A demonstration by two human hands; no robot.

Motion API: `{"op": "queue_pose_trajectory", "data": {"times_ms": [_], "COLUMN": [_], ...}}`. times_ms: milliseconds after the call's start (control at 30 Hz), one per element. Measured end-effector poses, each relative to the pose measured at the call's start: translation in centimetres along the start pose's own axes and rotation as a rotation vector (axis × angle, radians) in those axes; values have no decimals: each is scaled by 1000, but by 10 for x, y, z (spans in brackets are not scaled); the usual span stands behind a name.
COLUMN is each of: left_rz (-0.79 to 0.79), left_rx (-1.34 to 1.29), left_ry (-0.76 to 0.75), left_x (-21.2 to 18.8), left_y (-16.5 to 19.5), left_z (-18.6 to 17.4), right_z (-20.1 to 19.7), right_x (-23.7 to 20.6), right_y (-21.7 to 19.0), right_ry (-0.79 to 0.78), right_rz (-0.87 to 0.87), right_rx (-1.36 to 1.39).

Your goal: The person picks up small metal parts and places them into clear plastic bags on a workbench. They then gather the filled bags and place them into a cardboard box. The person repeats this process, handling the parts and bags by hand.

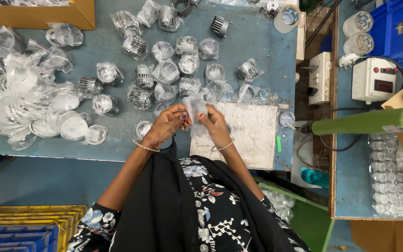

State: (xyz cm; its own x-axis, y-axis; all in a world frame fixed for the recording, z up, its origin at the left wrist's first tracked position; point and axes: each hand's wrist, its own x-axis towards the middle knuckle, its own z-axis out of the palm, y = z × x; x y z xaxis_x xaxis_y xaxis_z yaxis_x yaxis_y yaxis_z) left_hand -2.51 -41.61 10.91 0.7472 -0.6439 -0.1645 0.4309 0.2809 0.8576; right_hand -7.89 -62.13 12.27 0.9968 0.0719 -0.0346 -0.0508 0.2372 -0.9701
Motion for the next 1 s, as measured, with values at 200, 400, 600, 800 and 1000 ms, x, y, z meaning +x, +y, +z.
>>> {"op": "queue_pose_trajectory", "data": {"times_ms": [200, 400, 600, 800, 1000], "left_rz": [-48, 64, 87, 117, 291], "left_rx": [328, 396, 508, 543, 672], "left_ry": [109, 229, 107, -52, 59], "left_x": [2, 4, 2, -17, -28], "left_y": [2, -10, 2, 40, 45], "left_z": [7, 5, 9, 29, 48], "right_z": [-2, -16, -18, -22, -19], "right_x": [-1, -5, -1, -5, -7], "right_y": [15, 33, 35, 24, 17], "right_ry": [-26, -87, -40, -90, -82], "right_rz": [6, 13, 156, 241, 214], "right_rx": [48, 42, 433, 678, 703]}}
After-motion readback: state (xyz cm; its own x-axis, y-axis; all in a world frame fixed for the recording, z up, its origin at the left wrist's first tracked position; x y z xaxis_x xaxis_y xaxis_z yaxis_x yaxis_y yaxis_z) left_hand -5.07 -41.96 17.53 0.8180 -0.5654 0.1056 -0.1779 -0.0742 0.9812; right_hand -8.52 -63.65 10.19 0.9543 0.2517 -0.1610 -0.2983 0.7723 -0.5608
